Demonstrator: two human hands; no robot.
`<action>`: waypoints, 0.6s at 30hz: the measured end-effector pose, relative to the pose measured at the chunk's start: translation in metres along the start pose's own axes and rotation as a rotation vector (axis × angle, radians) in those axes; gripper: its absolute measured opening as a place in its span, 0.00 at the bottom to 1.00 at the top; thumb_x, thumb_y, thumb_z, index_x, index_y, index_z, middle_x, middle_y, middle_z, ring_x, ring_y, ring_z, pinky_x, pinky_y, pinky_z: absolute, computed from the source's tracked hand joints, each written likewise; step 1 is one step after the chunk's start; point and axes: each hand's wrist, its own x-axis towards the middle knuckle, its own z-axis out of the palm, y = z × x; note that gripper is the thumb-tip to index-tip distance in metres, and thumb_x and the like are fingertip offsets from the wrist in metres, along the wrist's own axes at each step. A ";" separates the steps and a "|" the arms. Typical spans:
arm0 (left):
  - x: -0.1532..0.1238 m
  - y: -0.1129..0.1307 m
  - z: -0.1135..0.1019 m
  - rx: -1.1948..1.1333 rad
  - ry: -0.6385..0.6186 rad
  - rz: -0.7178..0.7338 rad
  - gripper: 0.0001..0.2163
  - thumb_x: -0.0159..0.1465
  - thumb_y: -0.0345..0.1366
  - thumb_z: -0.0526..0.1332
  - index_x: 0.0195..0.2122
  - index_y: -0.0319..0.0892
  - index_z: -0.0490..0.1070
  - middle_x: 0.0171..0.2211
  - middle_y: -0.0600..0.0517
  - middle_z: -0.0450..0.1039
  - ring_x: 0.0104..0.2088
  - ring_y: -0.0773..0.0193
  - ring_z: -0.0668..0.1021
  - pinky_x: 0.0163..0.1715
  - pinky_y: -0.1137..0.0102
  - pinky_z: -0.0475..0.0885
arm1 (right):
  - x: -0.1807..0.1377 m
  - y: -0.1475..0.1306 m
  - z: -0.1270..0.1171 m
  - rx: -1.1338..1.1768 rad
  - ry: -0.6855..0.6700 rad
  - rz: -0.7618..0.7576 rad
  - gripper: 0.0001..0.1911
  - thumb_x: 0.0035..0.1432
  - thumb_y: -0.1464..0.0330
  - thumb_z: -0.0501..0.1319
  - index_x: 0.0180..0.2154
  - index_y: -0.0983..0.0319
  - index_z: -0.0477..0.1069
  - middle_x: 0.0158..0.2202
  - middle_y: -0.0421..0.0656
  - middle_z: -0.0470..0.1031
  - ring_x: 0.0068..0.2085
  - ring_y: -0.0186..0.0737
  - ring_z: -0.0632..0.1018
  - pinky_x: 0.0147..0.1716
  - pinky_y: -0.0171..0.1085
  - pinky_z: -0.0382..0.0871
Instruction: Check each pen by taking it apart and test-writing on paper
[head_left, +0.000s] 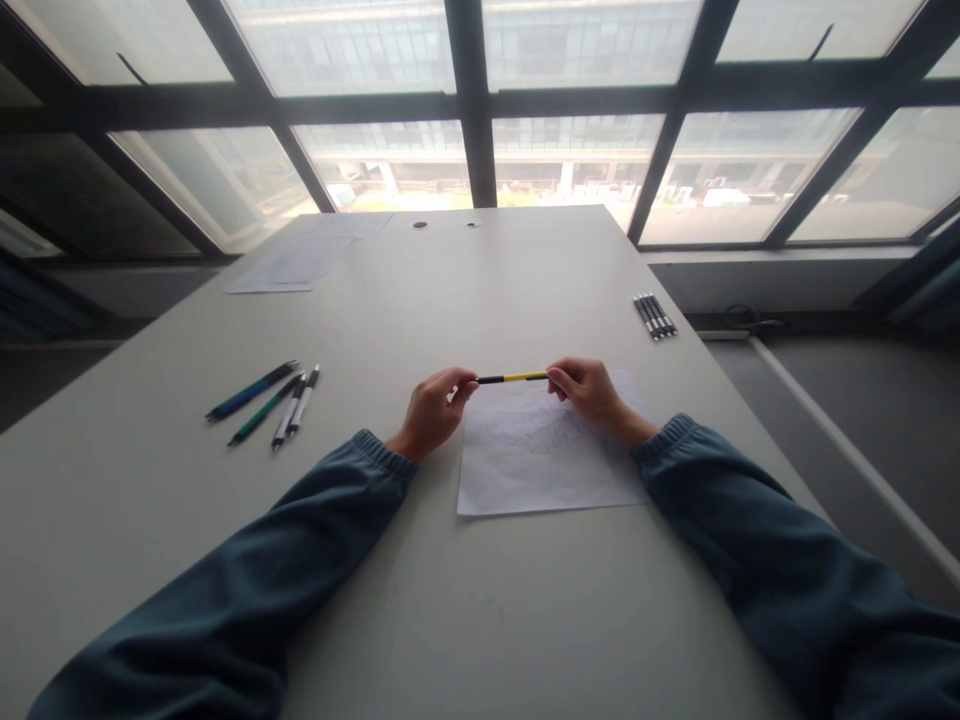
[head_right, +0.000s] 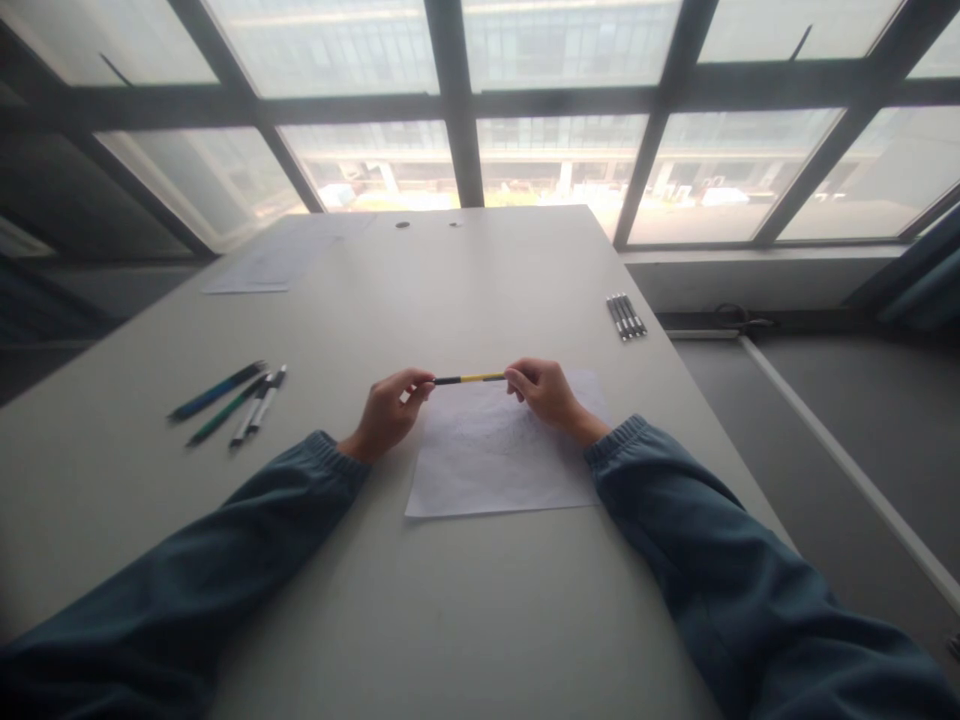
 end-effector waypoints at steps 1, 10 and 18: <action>0.000 0.000 0.000 0.002 -0.002 0.004 0.10 0.68 0.41 0.59 0.39 0.43 0.76 0.33 0.50 0.79 0.33 0.63 0.78 0.36 0.70 0.72 | 0.000 0.001 0.000 -0.001 -0.001 -0.001 0.23 0.62 0.51 0.61 0.27 0.63 0.75 0.21 0.41 0.73 0.21 0.32 0.69 0.23 0.33 0.62; 0.000 0.002 -0.001 -0.007 -0.016 -0.016 0.09 0.67 0.40 0.59 0.38 0.43 0.77 0.32 0.50 0.80 0.31 0.63 0.77 0.35 0.71 0.71 | 0.001 0.005 0.000 0.001 -0.012 0.004 0.21 0.61 0.52 0.62 0.28 0.63 0.76 0.22 0.42 0.74 0.22 0.32 0.69 0.23 0.33 0.62; 0.001 0.004 -0.003 -0.012 -0.034 0.000 0.10 0.67 0.40 0.59 0.37 0.43 0.78 0.30 0.51 0.78 0.29 0.64 0.76 0.32 0.71 0.68 | 0.000 0.003 0.000 0.026 -0.013 0.007 0.20 0.59 0.52 0.64 0.30 0.63 0.77 0.23 0.42 0.75 0.22 0.33 0.70 0.22 0.33 0.64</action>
